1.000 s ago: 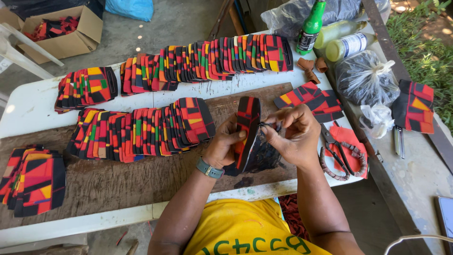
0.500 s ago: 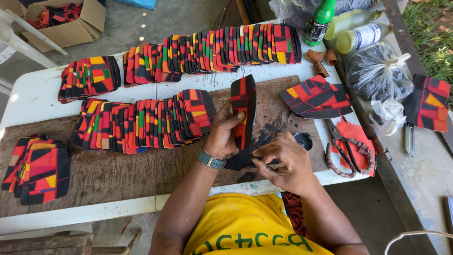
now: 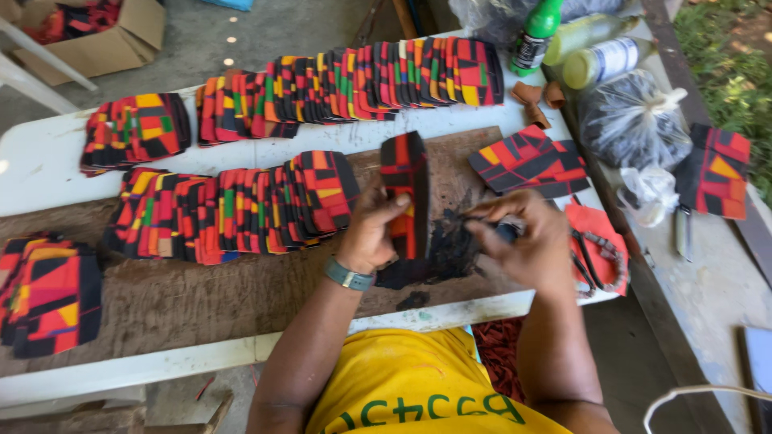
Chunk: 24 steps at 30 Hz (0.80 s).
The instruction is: The person repeatedly picks up patterned sandals from a stack, applies a dark substance to the edges with a small tool, and places them back on the table. The process is repeated for multiple units in a continuous workflow.
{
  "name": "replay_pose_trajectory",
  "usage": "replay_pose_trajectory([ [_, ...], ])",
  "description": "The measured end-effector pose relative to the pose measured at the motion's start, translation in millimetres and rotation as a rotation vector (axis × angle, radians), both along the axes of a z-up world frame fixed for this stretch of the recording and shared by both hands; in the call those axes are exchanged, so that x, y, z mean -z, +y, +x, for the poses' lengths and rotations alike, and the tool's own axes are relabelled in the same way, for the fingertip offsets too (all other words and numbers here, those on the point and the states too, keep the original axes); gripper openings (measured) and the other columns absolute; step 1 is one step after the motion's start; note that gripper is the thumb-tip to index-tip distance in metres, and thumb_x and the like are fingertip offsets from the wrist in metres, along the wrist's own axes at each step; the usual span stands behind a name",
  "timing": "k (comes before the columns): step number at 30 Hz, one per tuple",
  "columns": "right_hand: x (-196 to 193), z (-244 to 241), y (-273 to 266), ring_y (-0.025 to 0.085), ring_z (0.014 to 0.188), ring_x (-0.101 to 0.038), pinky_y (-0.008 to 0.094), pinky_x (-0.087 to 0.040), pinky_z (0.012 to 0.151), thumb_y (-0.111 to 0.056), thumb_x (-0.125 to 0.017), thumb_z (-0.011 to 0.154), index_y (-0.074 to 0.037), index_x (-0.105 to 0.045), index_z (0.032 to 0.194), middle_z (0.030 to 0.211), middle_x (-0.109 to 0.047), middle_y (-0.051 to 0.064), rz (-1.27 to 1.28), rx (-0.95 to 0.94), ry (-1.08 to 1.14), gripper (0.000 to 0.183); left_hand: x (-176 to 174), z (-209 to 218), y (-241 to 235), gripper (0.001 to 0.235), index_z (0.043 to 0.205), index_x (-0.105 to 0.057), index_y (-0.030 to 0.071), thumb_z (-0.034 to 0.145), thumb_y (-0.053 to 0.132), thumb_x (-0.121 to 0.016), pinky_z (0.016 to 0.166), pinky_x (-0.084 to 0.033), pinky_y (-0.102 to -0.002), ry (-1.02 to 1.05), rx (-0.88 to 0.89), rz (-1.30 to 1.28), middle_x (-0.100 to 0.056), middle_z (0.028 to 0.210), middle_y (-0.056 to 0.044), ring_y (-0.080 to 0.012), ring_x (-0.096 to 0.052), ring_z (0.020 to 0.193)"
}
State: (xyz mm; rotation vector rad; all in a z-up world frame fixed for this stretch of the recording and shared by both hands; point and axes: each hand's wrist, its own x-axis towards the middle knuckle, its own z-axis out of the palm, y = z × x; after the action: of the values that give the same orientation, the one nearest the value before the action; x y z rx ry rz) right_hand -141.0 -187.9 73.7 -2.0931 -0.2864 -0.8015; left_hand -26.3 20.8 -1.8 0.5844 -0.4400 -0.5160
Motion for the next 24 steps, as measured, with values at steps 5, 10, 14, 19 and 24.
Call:
replay_pose_trajectory([
  [5,1.0,-0.4,-51.6,0.029,0.076,-0.073,0.041,-0.055,0.069,-0.007,-0.082,0.076,-0.011,-0.061,0.092,0.081,-0.074,0.006,-0.410,0.113,0.344,0.026,4.8,7.7,6.1,0.041,0.136,-0.058,0.010,0.097,-0.002,-0.067,0.096,-0.058,-0.035,0.091,-0.126,0.061,-0.069,0.125,-0.003,-0.0167,-0.067,0.113],
  [10,32.4,6.3,-55.8,0.037,0.072,-0.066,0.050,-0.050,0.065,-0.015,-0.081,0.076,-0.009,-0.058,0.090,0.070,-0.067,0.009,-0.579,0.103,0.433,0.028,8.3,6.2,-3.7,0.041,0.136,-0.059,0.008,0.097,-0.003,-0.066,0.098,-0.057,-0.034,0.093,-0.153,0.110,-0.070,0.125,-0.004,-0.0164,-0.067,0.115],
  [14,43.6,13.3,-55.1,0.038,0.070,-0.066,0.051,-0.049,0.066,-0.016,-0.079,0.080,-0.010,-0.057,0.090,0.070,-0.065,0.010,-0.575,0.108,0.459,0.025,10.2,5.9,-6.5,0.040,0.135,-0.059,0.007,0.098,-0.003,-0.066,0.099,-0.056,-0.034,0.082,-0.137,0.103,-0.070,0.126,-0.005,-0.0170,-0.067,0.115],
  [19,24.7,0.8,-56.6,0.026,0.069,-0.068,0.039,-0.052,0.064,-0.004,-0.082,0.080,-0.009,-0.058,0.090,0.083,-0.071,0.010,-0.317,0.102,0.353,0.027,7.4,2.6,-11.8,0.041,0.136,-0.059,0.006,0.097,-0.002,-0.069,0.093,-0.059,-0.037,0.107,-0.036,0.013,-0.070,0.123,-0.007,-0.0195,-0.069,0.109],
  [24,17.6,-7.6,-20.6,0.017,0.100,-0.070,0.029,-0.057,0.088,0.008,-0.079,0.088,-0.007,-0.045,0.104,0.106,-0.069,0.014,0.407,-0.217,-0.060,0.040,-1.6,-2.9,-18.7,0.047,0.139,-0.058,0.008,0.095,0.002,-0.074,0.089,-0.060,-0.036,0.075,0.056,-0.021,-0.071,0.121,-0.007,-0.0191,-0.070,0.105],
])
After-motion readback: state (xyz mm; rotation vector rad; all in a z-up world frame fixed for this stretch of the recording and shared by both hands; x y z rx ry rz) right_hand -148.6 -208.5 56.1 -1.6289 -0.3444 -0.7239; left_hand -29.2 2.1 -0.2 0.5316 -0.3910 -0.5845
